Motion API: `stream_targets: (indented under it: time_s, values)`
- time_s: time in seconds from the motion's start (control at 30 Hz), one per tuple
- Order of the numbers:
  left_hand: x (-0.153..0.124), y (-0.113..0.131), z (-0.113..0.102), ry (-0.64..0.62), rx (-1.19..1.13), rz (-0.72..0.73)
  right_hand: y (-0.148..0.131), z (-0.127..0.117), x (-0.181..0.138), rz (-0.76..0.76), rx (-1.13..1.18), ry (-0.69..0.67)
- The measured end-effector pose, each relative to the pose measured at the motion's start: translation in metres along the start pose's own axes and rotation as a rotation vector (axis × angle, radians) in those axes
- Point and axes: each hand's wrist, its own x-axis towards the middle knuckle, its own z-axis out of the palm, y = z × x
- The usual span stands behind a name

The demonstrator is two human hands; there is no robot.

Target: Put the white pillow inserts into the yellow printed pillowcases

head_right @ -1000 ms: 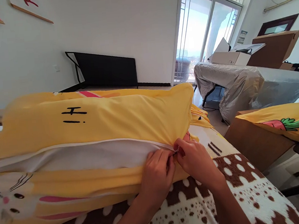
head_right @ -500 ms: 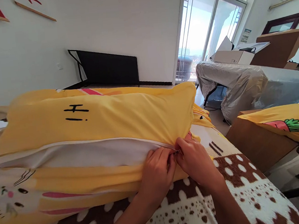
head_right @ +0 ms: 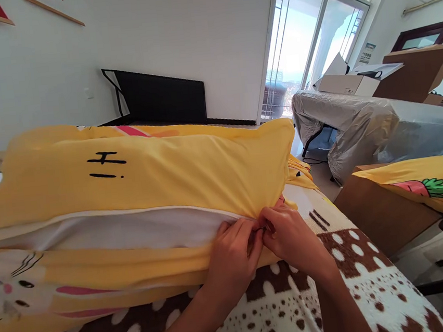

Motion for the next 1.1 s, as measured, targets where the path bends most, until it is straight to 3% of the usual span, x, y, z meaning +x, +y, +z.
stream_targets:
  time_s: [0.53,1.1]
  values:
    - [-0.002,-0.001,0.005,0.043,0.095,0.052,0.003,0.0,0.003,0.044,0.081,-0.053]
    - [-0.003,0.001,0.009,0.204,0.274,0.148,0.003,0.002,0.005,0.052,0.058,-0.062]
